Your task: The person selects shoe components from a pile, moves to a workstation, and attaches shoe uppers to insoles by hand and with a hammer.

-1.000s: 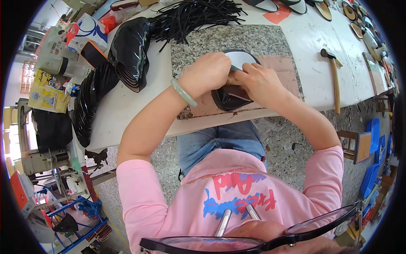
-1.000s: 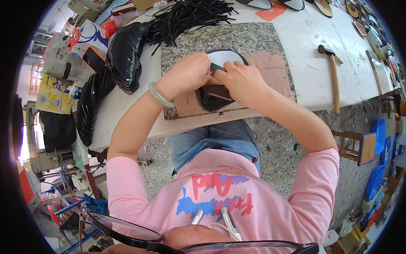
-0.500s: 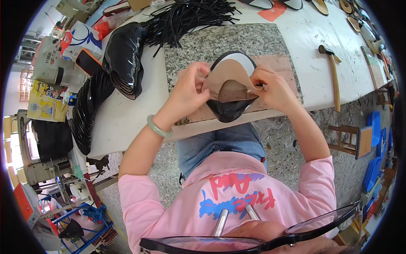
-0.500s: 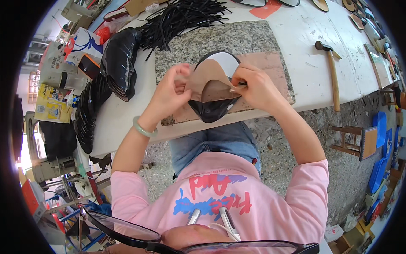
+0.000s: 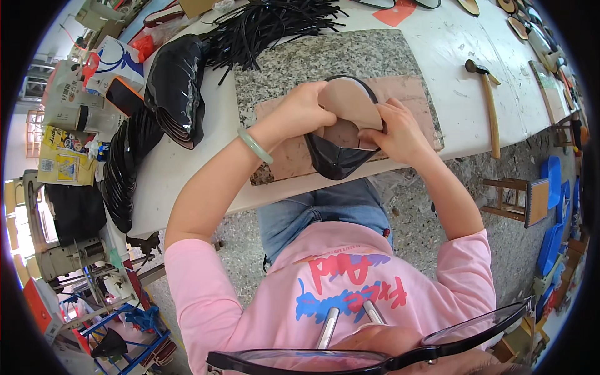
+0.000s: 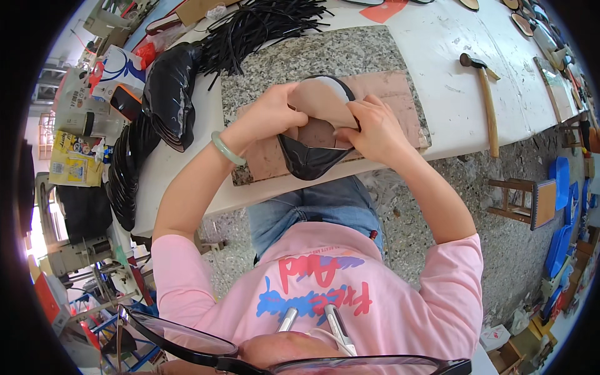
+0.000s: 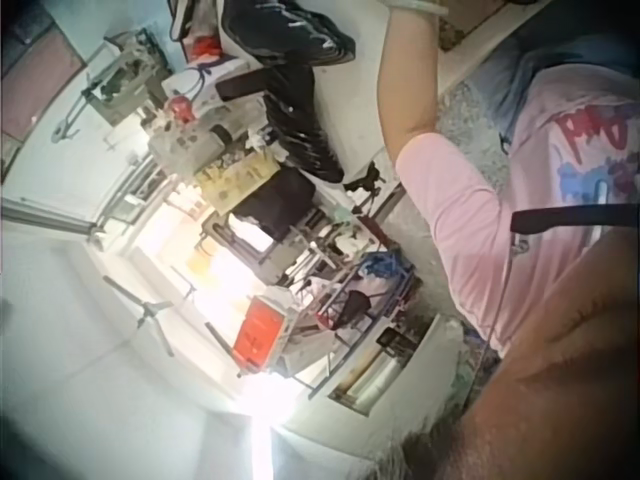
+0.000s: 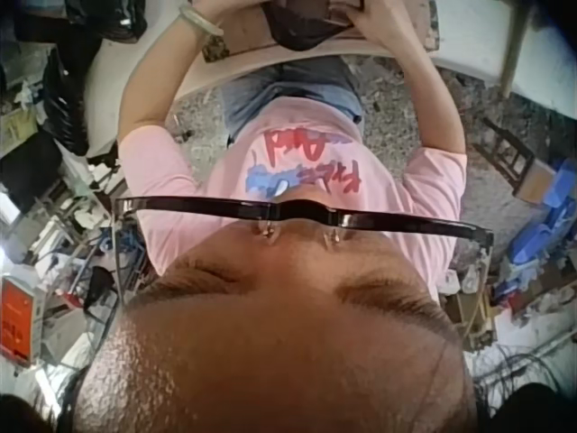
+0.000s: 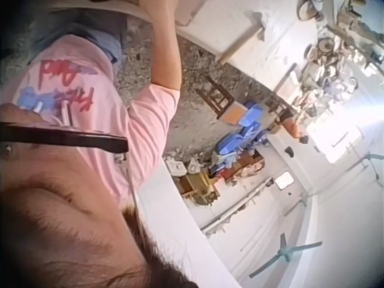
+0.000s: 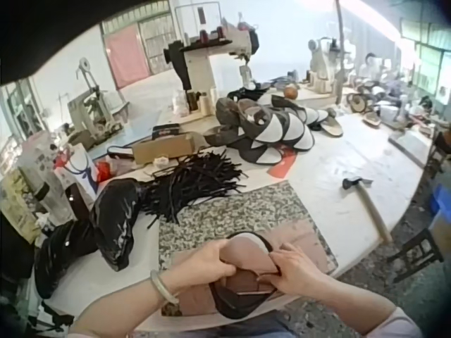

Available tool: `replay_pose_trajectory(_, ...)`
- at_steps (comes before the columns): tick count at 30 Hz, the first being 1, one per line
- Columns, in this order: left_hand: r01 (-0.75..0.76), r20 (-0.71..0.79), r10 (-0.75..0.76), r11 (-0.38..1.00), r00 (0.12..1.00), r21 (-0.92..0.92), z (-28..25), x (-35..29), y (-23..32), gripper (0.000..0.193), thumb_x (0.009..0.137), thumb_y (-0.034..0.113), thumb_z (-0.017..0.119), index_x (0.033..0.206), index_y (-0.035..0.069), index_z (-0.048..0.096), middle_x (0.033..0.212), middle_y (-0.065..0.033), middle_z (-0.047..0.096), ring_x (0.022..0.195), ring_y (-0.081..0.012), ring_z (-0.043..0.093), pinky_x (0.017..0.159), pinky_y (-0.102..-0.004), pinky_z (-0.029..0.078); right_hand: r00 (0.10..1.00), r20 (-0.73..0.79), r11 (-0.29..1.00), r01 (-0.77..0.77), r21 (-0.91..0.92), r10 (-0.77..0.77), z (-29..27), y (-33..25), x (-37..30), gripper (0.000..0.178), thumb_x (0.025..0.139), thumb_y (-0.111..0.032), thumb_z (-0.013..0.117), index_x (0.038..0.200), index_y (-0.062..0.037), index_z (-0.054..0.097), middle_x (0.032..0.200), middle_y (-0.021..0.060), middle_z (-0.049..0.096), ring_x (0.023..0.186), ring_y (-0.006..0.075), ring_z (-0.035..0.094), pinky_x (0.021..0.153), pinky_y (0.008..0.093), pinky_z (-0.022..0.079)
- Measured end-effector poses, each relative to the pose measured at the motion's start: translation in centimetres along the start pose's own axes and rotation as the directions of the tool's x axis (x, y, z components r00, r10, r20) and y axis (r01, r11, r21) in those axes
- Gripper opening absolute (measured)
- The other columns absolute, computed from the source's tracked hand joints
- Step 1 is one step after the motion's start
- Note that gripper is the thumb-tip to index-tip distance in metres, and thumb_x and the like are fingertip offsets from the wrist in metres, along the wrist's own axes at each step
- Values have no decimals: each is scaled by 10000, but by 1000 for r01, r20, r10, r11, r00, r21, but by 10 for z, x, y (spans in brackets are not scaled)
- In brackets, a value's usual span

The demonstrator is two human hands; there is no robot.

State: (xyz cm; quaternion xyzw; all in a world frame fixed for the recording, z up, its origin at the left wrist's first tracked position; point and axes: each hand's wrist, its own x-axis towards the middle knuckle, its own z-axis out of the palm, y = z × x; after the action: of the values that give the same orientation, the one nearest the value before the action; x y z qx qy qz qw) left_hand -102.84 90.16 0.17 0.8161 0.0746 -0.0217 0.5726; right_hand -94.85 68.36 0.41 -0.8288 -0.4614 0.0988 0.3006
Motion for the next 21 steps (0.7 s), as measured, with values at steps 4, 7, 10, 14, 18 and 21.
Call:
replay_pose_trajectory(4, 51, 38, -55, 992, 998, 115, 1, 3, 4, 357, 639, 124, 734, 973, 7, 681, 851, -132, 695, 782, -216, 668, 714, -328, 518, 996, -84, 999, -29, 25, 31, 10, 5, -3, 267, 727, -239, 752, 843, -39, 618, 806, 98, 614, 874, 293, 544, 794, 393, 425)
replay_pose_trajectory(7, -9, 62, -4, 980, 998, 197, 0, 3, 10, 349, 637, 212, 793, 927, 34, 714, 824, -128, 704, 771, -221, 669, 733, -328, 510, 990, -141, 999, -31, -10, 29, 18, 6, -3, 256, 745, -249, 742, 806, -39, 608, 779, 89, 610, 830, 292, 537, 761, 404, 418)
replay_pose_trajectory(10, 15, 92, -37, 974, 995, 226, -2, 6, 13, 363, 667, 242, 817, 946, 32, 720, 840, -106, 713, 771, -183, 662, 746, -309, 507, 978, -208, 998, -19, -59, 7, 23, 7, -4, 255, 772, -257, 721, 775, -40, 587, 765, 81, 605, 813, 291, 533, 740, 413, 409)
replay_pose_trajectory(14, 82, 64, -110, 935, 992, 346, -2, 9, 15, 347, 703, 277, 811, 908, 12, 722, 757, -95, 696, 688, -143, 626, 684, -295, 498, 961, -272, 992, 13, -126, -47, 25, 2, -6, 243, 807, -254, 684, 773, -45, 567, 773, 73, 597, 831, 290, 529, 735, 419, 384)
replay_pose_trajectory(18, 97, 71, -151, 862, 986, 498, -1, 14, 20, 371, 688, 336, 808, 830, 5, 718, 634, -90, 635, 590, -140, 561, 604, -311, 469, 962, -271, 983, -13, -184, -38, 26, -1, -8, 217, 822, -245, 666, 807, -55, 562, 791, 69, 592, 848, 291, 524, 744, 425, 369)
replay_pose_trajectory(21, 116, 32, -149, 875, 988, 470, 1, 16, 16, 412, 664, 383, 808, 779, 0, 709, 560, -79, 570, 533, -150, 498, 556, -324, 437, 962, -273, 983, -48, -175, -2, 29, 0, -9, 197, 832, -234, 654, 837, -65, 553, 836, 74, 587, 871, 290, 514, 745, 424, 361)
